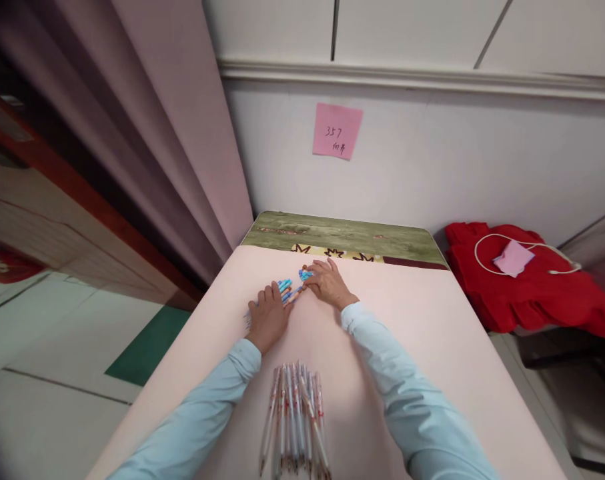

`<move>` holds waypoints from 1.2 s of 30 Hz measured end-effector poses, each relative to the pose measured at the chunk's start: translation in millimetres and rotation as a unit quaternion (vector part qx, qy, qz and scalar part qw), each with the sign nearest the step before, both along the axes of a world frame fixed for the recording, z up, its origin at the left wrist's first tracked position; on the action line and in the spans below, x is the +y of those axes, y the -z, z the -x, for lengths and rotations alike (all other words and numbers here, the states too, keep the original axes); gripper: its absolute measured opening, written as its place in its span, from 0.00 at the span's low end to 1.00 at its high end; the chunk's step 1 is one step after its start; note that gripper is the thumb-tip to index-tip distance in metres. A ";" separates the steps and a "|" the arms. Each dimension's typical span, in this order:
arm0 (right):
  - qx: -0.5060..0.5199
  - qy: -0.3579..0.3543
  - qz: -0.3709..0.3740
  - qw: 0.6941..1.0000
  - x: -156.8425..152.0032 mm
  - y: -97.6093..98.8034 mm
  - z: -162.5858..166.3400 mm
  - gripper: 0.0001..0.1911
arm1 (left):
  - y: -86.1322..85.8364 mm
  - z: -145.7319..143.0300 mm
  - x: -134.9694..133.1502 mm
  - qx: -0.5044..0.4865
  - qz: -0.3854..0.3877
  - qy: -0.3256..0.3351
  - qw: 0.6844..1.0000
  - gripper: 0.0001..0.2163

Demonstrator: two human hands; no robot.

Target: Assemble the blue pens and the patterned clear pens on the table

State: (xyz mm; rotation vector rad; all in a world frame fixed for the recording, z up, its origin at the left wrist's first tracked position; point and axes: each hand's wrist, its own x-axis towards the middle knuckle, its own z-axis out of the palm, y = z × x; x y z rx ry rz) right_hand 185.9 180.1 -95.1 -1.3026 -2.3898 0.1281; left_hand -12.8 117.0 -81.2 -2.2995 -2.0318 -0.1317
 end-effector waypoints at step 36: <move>-0.105 -0.031 -0.054 0.993 -4.2 -14.0 19.3 0.08 | 2.5 0.4 -10.5 0.027 0.004 0.041 0.999 0.27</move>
